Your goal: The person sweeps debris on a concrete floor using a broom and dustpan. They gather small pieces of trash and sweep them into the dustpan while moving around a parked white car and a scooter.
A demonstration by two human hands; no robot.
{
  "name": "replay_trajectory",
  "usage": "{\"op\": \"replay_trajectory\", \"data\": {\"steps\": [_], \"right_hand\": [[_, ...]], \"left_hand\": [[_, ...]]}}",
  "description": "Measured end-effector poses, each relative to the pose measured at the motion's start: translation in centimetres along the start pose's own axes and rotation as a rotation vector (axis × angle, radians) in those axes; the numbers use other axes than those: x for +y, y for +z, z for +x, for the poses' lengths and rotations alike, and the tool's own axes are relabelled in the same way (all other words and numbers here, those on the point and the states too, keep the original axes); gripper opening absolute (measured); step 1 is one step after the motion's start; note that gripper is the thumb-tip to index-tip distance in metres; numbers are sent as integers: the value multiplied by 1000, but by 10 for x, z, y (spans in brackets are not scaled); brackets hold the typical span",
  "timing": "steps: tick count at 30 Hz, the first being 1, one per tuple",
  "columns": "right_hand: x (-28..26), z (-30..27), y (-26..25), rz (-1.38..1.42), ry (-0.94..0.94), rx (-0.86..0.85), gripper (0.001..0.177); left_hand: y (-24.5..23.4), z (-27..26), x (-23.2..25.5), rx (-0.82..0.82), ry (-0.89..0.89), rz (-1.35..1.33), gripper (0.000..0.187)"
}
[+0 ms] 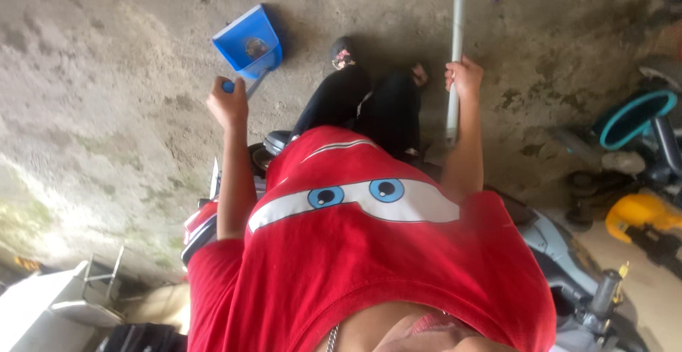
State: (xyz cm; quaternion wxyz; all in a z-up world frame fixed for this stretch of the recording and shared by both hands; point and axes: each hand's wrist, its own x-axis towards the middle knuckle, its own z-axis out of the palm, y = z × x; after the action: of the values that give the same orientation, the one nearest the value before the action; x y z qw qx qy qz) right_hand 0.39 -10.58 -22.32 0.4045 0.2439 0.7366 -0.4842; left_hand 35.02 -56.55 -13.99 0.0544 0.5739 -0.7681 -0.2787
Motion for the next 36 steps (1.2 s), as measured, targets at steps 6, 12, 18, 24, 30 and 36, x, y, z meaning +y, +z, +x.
{"op": "replay_trajectory", "data": {"steps": [6,12,18,24,30,36], "right_hand": [[47,-57,8,-23,-27,22,50],[35,-10,86,-47,-95,-560,51],[-1,42,75,-99,-37,-454,56],[-10,30,-99,-150,13,-85,47],[-41,-31,-194,134,-35,97,64],[-98,-63,-216,166,-30,357,66]], "left_hand": [[19,24,19,8,-47,22,28],[51,37,67,-51,-34,-3,29],[85,40,122,-111,111,17,29],[116,59,204,-208,112,117,28],[164,67,309,-339,431,41,23],[204,42,449,-566,661,-10,21]]}}
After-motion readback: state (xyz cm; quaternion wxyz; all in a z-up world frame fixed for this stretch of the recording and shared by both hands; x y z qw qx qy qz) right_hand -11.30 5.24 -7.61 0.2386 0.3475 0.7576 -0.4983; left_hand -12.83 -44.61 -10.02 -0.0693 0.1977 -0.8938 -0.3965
